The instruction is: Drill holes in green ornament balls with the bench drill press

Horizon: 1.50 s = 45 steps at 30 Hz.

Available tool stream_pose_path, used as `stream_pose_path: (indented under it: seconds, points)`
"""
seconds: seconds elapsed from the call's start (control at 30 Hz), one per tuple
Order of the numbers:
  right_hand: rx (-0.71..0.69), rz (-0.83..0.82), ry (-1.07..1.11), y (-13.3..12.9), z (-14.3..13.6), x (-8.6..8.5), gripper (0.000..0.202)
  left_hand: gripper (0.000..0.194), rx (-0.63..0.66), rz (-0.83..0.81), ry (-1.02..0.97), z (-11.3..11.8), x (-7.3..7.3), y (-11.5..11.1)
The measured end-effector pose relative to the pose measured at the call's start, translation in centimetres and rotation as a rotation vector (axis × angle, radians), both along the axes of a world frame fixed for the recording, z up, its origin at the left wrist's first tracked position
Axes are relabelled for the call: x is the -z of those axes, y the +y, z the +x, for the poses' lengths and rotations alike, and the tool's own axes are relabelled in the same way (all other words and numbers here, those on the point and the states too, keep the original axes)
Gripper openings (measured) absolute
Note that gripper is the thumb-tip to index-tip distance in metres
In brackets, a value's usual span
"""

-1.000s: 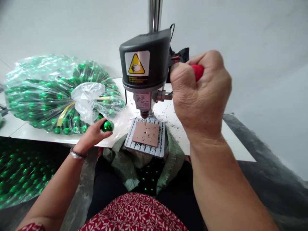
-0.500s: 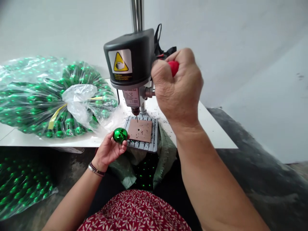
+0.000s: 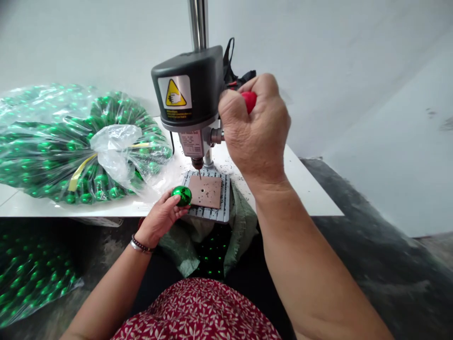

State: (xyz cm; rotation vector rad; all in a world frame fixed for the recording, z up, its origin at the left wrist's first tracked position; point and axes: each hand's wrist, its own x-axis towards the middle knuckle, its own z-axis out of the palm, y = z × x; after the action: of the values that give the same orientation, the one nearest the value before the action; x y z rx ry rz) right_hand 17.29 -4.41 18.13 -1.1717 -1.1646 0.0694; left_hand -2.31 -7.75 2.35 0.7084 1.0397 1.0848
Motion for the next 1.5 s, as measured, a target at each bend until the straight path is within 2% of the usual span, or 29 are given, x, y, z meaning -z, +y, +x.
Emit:
stream_pose_path:
  seconds: [0.13, 0.27, 0.4, 0.57, 0.8, 0.9, 1.17, 1.33, 1.5]
  points:
    - [-0.043, 0.012, 0.049, -0.1, 0.0, -0.1, 0.018, 0.054, -0.042, 0.294, 0.401, 0.4, 0.4, 2.3]
    - [-0.080, -0.037, 0.074, -0.3, -0.2, -0.3, 0.019, 0.050, -0.019, 0.379, 0.674, 1.2, 1.3, 4.7]
    - [-0.089, -0.068, 0.038, -0.4, -0.1, -0.3, 0.022, 0.050, 0.064, 0.417, 0.754, 2.0, 1.6, 5.8]
    - [-0.020, -0.080, -0.037, -0.4, 0.2, -0.3, 0.025, 0.055, 0.110, 0.387, 0.789, 2.3, 1.2, 6.1]
    - [-0.039, -0.105, -0.016, -0.3, 0.1, -0.4, 0.025, 0.054, 0.136, 0.391, 0.858, 2.5, 1.2, 6.5]
    - [-0.054, -0.107, -0.006, -0.3, 0.1, -0.5, 0.024, 0.053, 0.127, 0.418, 0.968, 2.8, 1.1, 6.4]
    - [-0.057, -0.098, -0.022, -0.4, 0.4, -0.4, 0.023, 0.055, 0.176, 0.430, 1.334, 3.6, -0.7, 5.5]
    - [-0.078, -0.103, 0.005, -0.5, 0.3, -0.3, 0.024, 0.053, 0.203, 0.461, 1.354, 3.9, -0.1, 5.1]
    - [-0.098, -0.088, 0.044, -0.7, 0.2, -0.1, 0.021, 0.054, 0.170, 0.467, 1.327, 4.1, 1.0, 4.9]
